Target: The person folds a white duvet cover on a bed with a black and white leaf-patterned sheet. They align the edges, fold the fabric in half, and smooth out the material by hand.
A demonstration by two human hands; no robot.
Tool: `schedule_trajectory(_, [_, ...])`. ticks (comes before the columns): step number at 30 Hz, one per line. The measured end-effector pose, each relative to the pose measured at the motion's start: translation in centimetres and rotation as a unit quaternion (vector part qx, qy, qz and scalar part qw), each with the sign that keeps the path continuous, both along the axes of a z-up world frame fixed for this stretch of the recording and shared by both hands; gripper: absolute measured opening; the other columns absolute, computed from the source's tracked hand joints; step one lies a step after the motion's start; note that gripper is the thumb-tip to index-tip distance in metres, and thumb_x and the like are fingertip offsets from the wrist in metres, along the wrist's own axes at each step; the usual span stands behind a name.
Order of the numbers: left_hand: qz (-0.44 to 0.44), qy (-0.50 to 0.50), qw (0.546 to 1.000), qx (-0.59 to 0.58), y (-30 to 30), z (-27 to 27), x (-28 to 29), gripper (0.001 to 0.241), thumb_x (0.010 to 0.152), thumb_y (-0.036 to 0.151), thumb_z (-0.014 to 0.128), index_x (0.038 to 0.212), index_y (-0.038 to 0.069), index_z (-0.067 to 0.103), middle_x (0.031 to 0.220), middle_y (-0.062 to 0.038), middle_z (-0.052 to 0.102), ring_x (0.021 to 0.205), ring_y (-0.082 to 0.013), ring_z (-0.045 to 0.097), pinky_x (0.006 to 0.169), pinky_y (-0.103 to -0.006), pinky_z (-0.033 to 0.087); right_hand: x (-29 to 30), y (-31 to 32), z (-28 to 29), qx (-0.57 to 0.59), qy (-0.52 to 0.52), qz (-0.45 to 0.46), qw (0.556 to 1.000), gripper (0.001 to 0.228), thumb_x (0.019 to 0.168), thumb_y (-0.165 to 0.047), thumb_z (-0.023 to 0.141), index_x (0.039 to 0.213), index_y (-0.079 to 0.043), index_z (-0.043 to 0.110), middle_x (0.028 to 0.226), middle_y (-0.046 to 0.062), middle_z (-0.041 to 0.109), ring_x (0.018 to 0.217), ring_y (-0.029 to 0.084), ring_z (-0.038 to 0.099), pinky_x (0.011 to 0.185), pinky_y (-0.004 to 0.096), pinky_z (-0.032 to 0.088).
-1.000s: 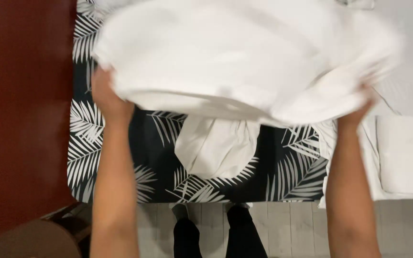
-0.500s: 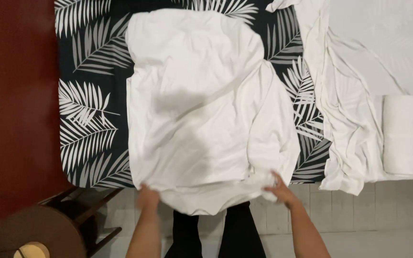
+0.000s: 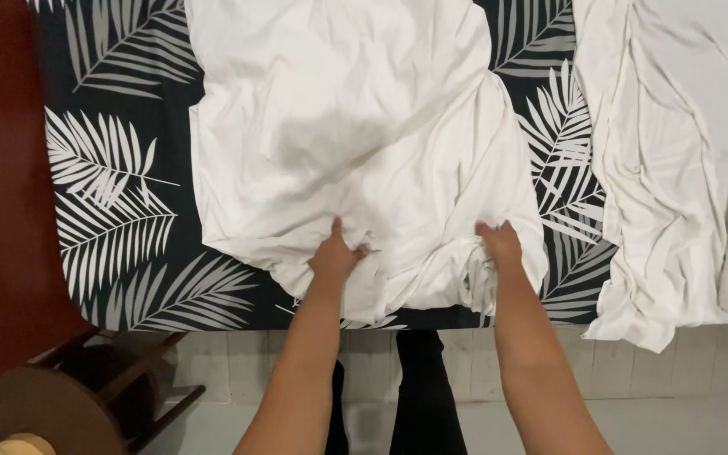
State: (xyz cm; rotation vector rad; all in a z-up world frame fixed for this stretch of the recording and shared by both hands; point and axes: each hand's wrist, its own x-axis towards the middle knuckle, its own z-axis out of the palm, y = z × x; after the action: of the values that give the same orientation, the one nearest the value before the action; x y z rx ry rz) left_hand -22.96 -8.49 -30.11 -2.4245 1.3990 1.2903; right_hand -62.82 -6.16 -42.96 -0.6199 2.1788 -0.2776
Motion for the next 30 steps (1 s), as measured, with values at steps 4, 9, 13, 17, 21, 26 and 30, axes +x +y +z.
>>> schedule_trajectory(4, [-0.109, -0.070, 0.988, 0.078, 1.9, -5.9, 0.9, 0.069, 0.089, 0.046, 0.069, 0.150, 0.025, 0.044, 0.125, -0.014, 0.070, 0.118, -0.0369, 0.066, 0.096, -0.0568, 0.050, -1.1, -0.4, 6.3, 0.076, -0.068, -0.084, 0.991, 0.079, 0.093, -0.046, 0.069, 0.152, 0.001, 0.046, 0.149, 0.024, 0.053, 0.134, 0.039, 0.052, 0.111, 0.051, 0.044])
schedule_trajectory(9, [0.229, 0.065, 0.971, 0.005, -6.1, -5.0, 5.1, 0.061, 0.090, 0.032, 0.066, 0.145, 0.009, 0.053, 0.126, -0.021, 0.067, 0.108, -0.0381, 0.072, 0.092, -0.0475, 0.059, -5.7, -10.6, 17.3, -0.140, -0.228, -0.251, 0.930, 0.056, 0.099, -0.036, 0.057, 0.145, -0.004, 0.052, 0.142, 0.019, 0.056, 0.128, 0.038, 0.056, 0.105, 0.058, 0.048])
schedule_trajectory(13, [0.321, 0.173, 0.893, -0.264, -19.1, 6.6, 4.9, 0.058, 0.088, 0.012, 0.056, 0.144, -0.003, 0.049, 0.136, -0.023, 0.063, 0.120, -0.0341, 0.066, 0.098, -0.0383, 0.054, -13.6, -20.0, 21.7, -0.424, -0.373, -0.261, 0.783, 0.047, 0.099, -0.029, 0.048, 0.133, -0.002, 0.066, 0.133, 0.017, 0.072, 0.119, 0.035, 0.073, 0.100, 0.056, 0.057])
schedule_trajectory(17, [0.197, 0.241, 0.673, -0.671, -27.4, 21.5, 5.8, 0.044, 0.098, -0.006, 0.059, 0.141, -0.004, 0.053, 0.133, -0.017, 0.070, 0.128, -0.0320, 0.068, 0.115, -0.0354, 0.050, -13.8, -30.3, 36.5, -0.680, -0.436, -0.005, 0.590, 0.048, 0.104, -0.035, 0.052, 0.133, 0.001, 0.064, 0.137, 0.017, 0.069, 0.133, 0.039, 0.069, 0.111, 0.052, 0.055])
schedule_trajectory(21, [0.161, 0.314, 0.579, -0.735, -25.5, 32.6, 9.4, 0.038, 0.096, -0.010, 0.061, 0.128, 0.011, 0.059, 0.129, -0.009, 0.070, 0.122, -0.0264, 0.073, 0.104, -0.0426, 0.063, -14.4, -29.0, 42.7, -0.668, -0.285, 0.023, 0.687, 0.042, 0.106, -0.032, 0.054, 0.131, 0.000, 0.066, 0.130, 0.016, 0.071, 0.123, 0.037, 0.069, 0.105, 0.049, 0.054])
schedule_trajectory(26, [-0.027, -0.096, 0.784, -0.613, -19.0, 33.7, 17.4, 0.027, 0.095, 0.004, 0.081, 0.116, 0.014, 0.066, 0.112, -0.007, 0.077, 0.101, -0.0254, 0.075, 0.085, -0.0396, 0.061, -14.0, -23.2, 44.9, -0.433, 0.166, 0.074, 0.883, 0.027, 0.103, -0.020, 0.063, 0.117, 0.001, 0.069, 0.107, 0.014, 0.075, 0.095, 0.029, 0.067, 0.088, 0.041, 0.052])
schedule_trajectory(30, [-0.019, -0.200, 0.820, -0.537, -9.7, 28.2, 24.4, 0.036, 0.081, 0.002, 0.080, 0.114, 0.013, 0.070, 0.109, -0.011, 0.075, 0.096, -0.0356, 0.071, 0.079, -0.0470, 0.056, -12.7, -13.2, 38.7, -0.375, 0.238, 0.130, 0.887, 0.036, 0.094, -0.022, 0.075, 0.122, 0.000, 0.071, 0.095, 0.012, 0.072, 0.087, 0.022, 0.065, 0.079, 0.038, 0.052])
